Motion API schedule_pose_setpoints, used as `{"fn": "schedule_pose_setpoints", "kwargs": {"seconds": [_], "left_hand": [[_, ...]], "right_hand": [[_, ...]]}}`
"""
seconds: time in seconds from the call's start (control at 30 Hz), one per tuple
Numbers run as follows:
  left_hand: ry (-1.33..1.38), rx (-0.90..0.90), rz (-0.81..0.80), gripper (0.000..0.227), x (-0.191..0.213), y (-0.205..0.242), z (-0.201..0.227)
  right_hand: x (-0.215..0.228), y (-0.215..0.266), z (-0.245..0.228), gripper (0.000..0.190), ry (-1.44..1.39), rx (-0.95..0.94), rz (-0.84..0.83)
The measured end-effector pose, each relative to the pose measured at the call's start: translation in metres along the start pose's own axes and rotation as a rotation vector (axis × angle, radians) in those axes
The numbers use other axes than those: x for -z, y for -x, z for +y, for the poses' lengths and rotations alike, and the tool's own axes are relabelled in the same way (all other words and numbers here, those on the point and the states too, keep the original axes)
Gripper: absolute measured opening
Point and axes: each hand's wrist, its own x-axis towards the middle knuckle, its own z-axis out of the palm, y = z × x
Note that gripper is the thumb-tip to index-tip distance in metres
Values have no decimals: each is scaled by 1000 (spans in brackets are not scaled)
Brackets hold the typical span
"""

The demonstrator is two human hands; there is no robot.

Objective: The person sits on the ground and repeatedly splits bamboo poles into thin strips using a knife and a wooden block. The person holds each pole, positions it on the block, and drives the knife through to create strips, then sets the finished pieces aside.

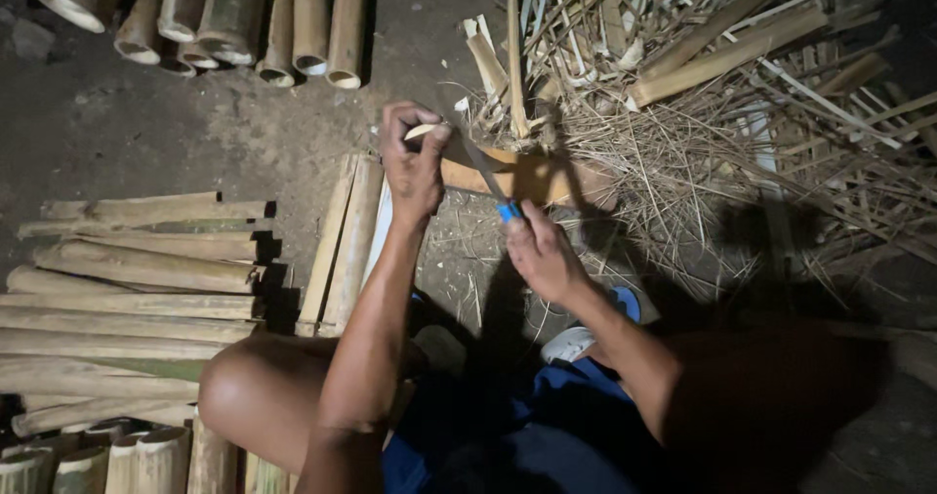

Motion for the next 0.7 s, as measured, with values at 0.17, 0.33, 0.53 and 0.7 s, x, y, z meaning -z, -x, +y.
{"fn": "schedule_pose_setpoints", "kwargs": {"seconds": [0.17, 0.33, 0.53, 0.7], "left_hand": [[91, 74, -4, 17, -3, 3, 6], [96, 96, -11, 14, -2, 4, 10], [102, 92, -18, 11, -7, -5, 9], [45, 126, -8, 12, -1, -7, 6]], "right_hand": [[-8, -5, -26, 40, -273, -329, -94], [-9, -20, 12, 42, 211, -163, 27], [-14, -26, 53, 44, 507, -20, 65], [-18, -17, 55, 45, 566, 129, 39]]}}
